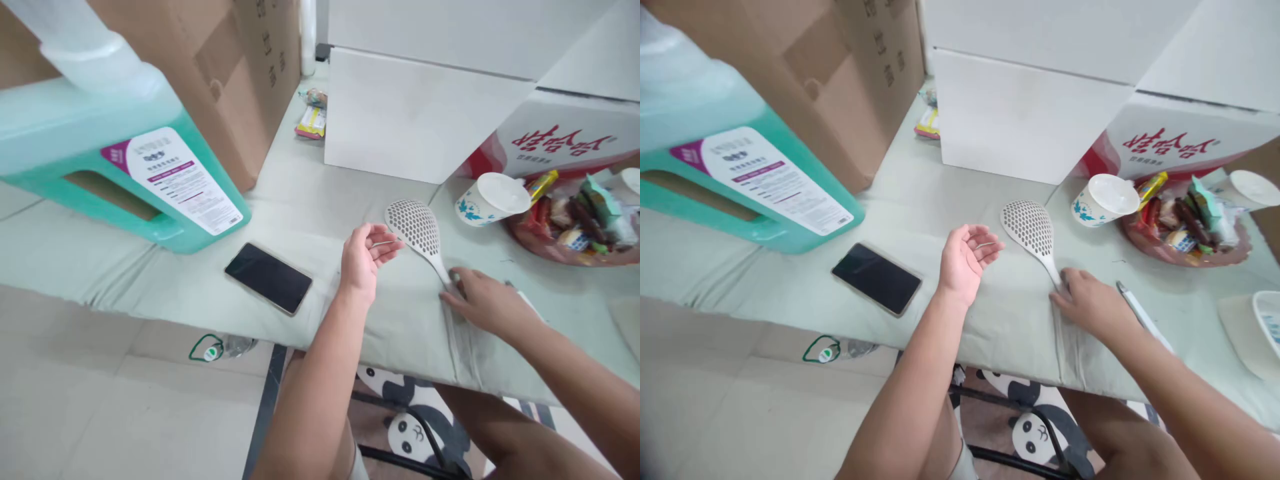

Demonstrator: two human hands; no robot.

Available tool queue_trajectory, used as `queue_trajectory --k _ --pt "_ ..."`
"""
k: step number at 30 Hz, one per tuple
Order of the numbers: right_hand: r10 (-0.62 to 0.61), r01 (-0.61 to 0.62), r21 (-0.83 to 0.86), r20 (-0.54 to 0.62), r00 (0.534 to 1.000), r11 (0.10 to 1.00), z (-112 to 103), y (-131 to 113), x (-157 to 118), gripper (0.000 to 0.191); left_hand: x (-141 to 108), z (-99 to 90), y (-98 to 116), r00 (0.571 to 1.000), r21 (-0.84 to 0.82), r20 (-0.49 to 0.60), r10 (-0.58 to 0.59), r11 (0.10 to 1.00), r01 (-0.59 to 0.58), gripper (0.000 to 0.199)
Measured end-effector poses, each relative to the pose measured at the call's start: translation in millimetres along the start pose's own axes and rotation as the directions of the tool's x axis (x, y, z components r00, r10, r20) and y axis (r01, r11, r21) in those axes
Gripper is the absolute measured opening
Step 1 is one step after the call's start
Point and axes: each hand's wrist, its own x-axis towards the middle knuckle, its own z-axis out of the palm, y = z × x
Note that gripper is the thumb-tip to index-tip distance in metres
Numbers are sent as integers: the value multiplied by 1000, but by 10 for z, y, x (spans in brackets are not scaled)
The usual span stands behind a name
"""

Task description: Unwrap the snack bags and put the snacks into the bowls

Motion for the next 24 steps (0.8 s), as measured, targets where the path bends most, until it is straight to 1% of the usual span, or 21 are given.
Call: queue_trajectory --k 1,3,6,8,9,11,13,15,17,19,20,21,23,24 --pt "24 -24 -6 29 999 1000 70 16 -56 43 -12 -17 26 1000 -13 -1 -1 1000 1 27" --pt "82 -82 -12 77 994 997 101 4 -118 38 -28 -46 72 1000 -45 -11 5 999 -6 27" --pt "95 -102 84 83 992 991 -23 -113 -166 20 -40 -77 132 999 -115 -44 25 993 -30 28" --pt "92 -113 234 98 991 966 -127 -225 -214 13 -47 -100 173 996 -162 -75 37 986 -49 28" --pt "98 -134 337 124 987 932 -170 -286 -244 13 -52 -116 197 995 -182 -89 44 981 -60 27" --pt "87 -186 539 203 975 822 -243 -426 -308 18 -65 -163 254 990 -214 -121 65 973 -90 26" --pt "15 -172 675 232 973 718 -318 -613 -350 25 -78 -225 322 981 -245 -168 98 960 -138 24" --pt "-76 -96 756 189 979 647 -415 -870 -345 32 -85 -294 392 963 -279 -237 128 940 -194 22" --pt "-158 -27 825 140 978 564 -529 -1201 -274 36 -87 -353 451 942 -313 -296 161 915 -255 21" --pt "-224 15 891 98 970 454 -639 -1579 -133 37 -89 -392 492 926 -332 -325 191 894 -301 23" --pt "-242 42 908 67 968 417 -687 -1774 -38 36 -92 -402 505 924 -336 -325 202 889 -312 24" --pt "-250 60 916 46 967 397 -727 -1966 70 34 -98 -408 516 923 -338 -324 209 885 -320 26" --pt "-225 63 932 20 974 356 -785 -2329 318 33 -117 -412 531 920 -343 -326 219 879 -331 29" --pt "-177 66 949 -12 984 308 -804 -2496 455 32 -129 -413 536 918 -348 -328 224 875 -338 30"
